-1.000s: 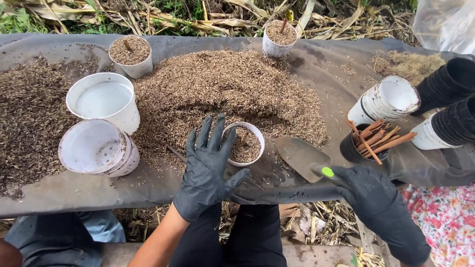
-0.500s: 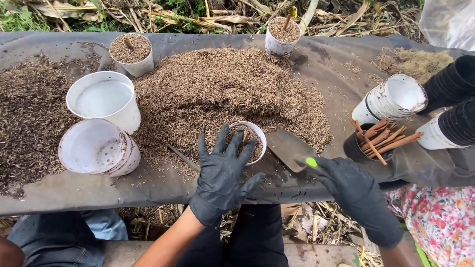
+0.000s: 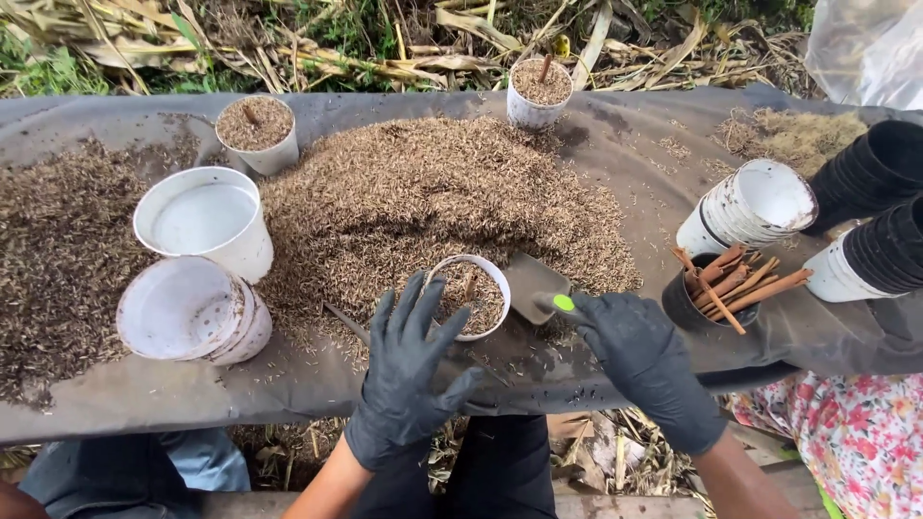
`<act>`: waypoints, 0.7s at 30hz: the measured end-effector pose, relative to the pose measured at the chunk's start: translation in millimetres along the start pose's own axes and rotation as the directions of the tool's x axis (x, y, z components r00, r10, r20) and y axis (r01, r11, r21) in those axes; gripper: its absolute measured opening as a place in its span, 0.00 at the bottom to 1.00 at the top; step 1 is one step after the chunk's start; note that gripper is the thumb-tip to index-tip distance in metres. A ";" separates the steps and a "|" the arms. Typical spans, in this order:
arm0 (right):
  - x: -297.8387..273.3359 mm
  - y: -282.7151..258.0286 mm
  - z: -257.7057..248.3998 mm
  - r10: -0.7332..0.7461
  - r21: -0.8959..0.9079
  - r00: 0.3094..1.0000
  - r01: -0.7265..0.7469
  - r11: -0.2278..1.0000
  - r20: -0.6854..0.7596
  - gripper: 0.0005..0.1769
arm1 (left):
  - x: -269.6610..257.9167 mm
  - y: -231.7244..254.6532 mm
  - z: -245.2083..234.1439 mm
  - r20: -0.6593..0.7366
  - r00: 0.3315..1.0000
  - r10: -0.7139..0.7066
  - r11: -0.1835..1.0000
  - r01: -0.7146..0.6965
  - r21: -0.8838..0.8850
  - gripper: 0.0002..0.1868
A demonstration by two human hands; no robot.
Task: Filling small plastic pots with soil substrate and planting wooden cuttings into them.
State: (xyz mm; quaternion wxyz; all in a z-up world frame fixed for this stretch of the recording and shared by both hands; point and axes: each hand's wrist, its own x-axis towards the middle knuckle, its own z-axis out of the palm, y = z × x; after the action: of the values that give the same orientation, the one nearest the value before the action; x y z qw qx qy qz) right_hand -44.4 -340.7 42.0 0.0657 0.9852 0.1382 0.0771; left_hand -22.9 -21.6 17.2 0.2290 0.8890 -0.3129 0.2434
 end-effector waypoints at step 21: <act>-18.9 -15.3 -110.0 -0.100 -0.167 0.974 0.066 0.984 -0.204 0.23 | 18.1 1.3 28.1 -0.048 0.957 -0.286 0.861 0.234 -0.451 0.63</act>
State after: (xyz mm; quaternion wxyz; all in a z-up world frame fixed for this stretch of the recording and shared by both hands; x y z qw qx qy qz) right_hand -85.1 -319.5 144.9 0.1320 0.9564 0.1791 0.1893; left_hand -3.2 -46.3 6.2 0.4721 0.8329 -0.2235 0.1830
